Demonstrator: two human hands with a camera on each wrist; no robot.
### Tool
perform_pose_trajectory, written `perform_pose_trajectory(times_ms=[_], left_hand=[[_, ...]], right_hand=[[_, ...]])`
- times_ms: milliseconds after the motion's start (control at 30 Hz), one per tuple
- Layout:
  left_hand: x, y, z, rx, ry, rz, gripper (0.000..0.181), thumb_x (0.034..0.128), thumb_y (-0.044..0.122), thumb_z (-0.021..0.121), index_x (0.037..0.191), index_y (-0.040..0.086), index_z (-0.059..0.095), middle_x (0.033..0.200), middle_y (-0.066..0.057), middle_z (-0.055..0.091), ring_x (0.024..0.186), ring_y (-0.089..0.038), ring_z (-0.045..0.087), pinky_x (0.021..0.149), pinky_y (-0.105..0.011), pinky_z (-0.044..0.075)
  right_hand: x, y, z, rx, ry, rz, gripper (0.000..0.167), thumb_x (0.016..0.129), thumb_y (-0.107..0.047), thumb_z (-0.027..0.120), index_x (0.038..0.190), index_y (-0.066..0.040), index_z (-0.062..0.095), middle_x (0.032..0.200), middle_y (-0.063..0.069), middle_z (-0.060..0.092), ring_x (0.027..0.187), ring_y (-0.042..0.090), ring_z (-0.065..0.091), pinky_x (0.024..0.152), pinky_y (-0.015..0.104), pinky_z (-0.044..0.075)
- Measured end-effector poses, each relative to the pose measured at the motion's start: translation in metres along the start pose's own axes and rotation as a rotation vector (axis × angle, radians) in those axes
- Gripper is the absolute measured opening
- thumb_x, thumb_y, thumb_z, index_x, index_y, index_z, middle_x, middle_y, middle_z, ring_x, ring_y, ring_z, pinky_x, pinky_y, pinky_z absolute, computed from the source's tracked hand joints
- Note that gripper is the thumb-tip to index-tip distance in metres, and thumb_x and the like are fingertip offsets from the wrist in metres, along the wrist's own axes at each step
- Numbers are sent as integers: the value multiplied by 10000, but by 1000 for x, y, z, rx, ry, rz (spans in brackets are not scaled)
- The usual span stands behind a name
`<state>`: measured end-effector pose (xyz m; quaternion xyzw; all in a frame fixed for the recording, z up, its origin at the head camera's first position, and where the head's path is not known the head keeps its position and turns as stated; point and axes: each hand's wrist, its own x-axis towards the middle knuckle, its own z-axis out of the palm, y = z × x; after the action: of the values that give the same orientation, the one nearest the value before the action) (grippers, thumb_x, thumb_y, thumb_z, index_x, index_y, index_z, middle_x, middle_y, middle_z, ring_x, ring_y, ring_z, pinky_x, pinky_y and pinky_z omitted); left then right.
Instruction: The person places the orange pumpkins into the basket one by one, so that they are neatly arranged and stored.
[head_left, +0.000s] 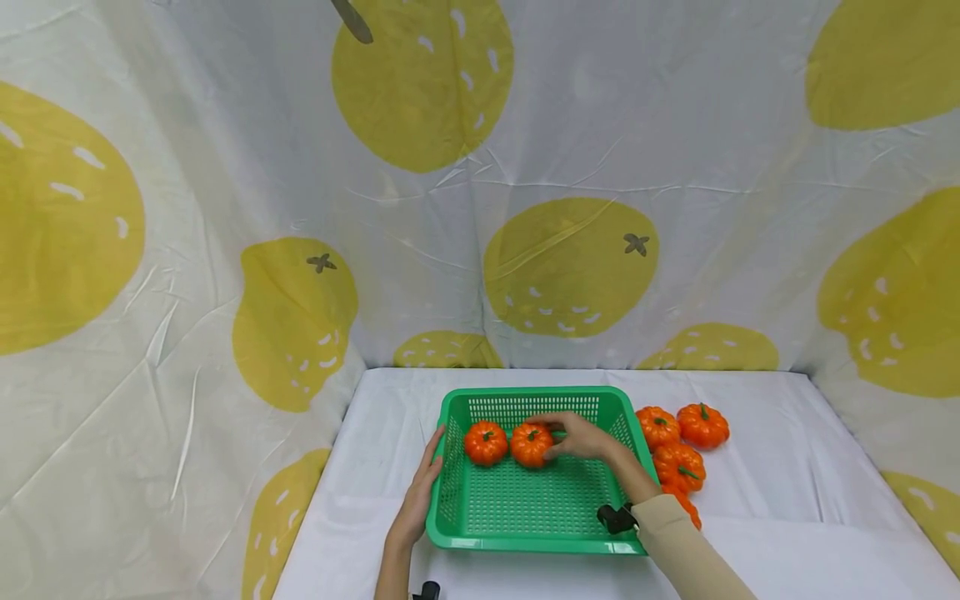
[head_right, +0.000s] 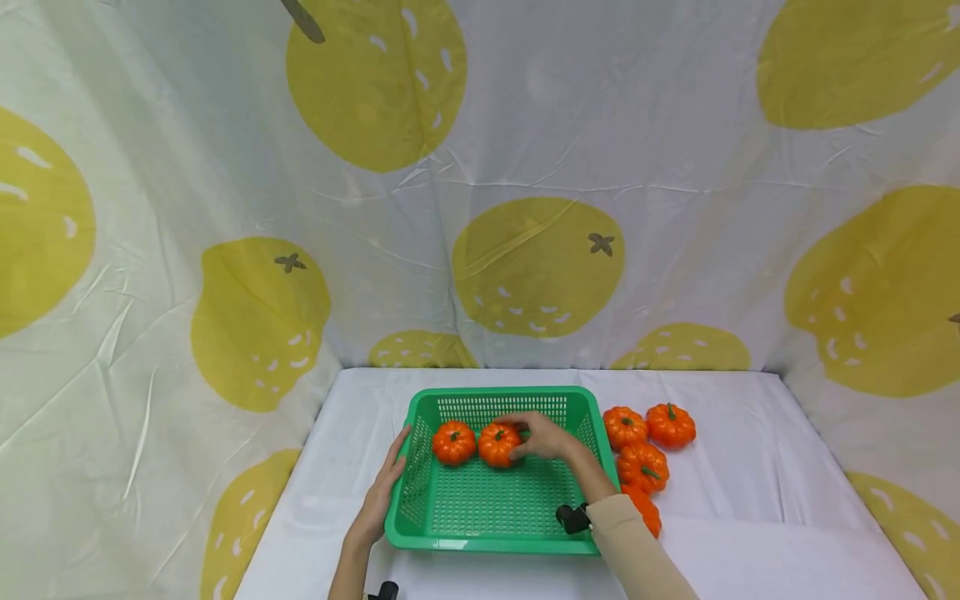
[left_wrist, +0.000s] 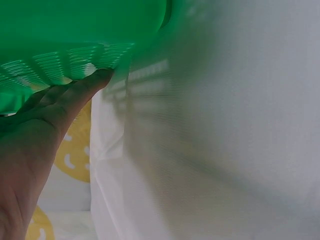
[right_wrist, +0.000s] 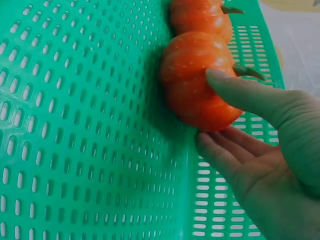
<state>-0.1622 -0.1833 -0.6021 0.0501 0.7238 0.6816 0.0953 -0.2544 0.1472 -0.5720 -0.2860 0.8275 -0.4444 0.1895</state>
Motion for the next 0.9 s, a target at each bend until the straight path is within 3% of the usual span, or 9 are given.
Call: perform_pose_trajectory(times_ms=[300, 633, 900], left_hand=[[0, -3, -1, -10, 4, -7, 531, 1133, 439, 283, 1653, 384, 193, 1763, -27, 72, 1627, -364, 20, 1261, -697, 28], [0, -4, -1, -20, -11, -5, 521, 1133, 433, 282, 1645, 416, 187, 1763, 4, 61, 1631, -331, 10, 1271, -673, 22], [0, -3, -1, -11, -7, -4, 526, 1135, 431, 274, 1652, 395, 183, 1764, -20, 59, 1629, -357, 6, 1264, -689, 11]], right_hand=[[-4, 6, -1, -18, -24, 2, 723, 888, -38, 792, 1520, 55, 455, 1543, 300, 475, 1372, 517, 494, 1082, 596, 487], [-2, 5, 0, -23, -11, -9, 632, 936, -72, 754, 1503, 34, 496, 1510, 294, 519, 1319, 499, 556, 1031, 573, 532], [-10, -2, -7, -6, -20, 23, 672, 976, -123, 721, 1553, 32, 415, 1567, 307, 440, 1342, 531, 523, 1051, 608, 507]])
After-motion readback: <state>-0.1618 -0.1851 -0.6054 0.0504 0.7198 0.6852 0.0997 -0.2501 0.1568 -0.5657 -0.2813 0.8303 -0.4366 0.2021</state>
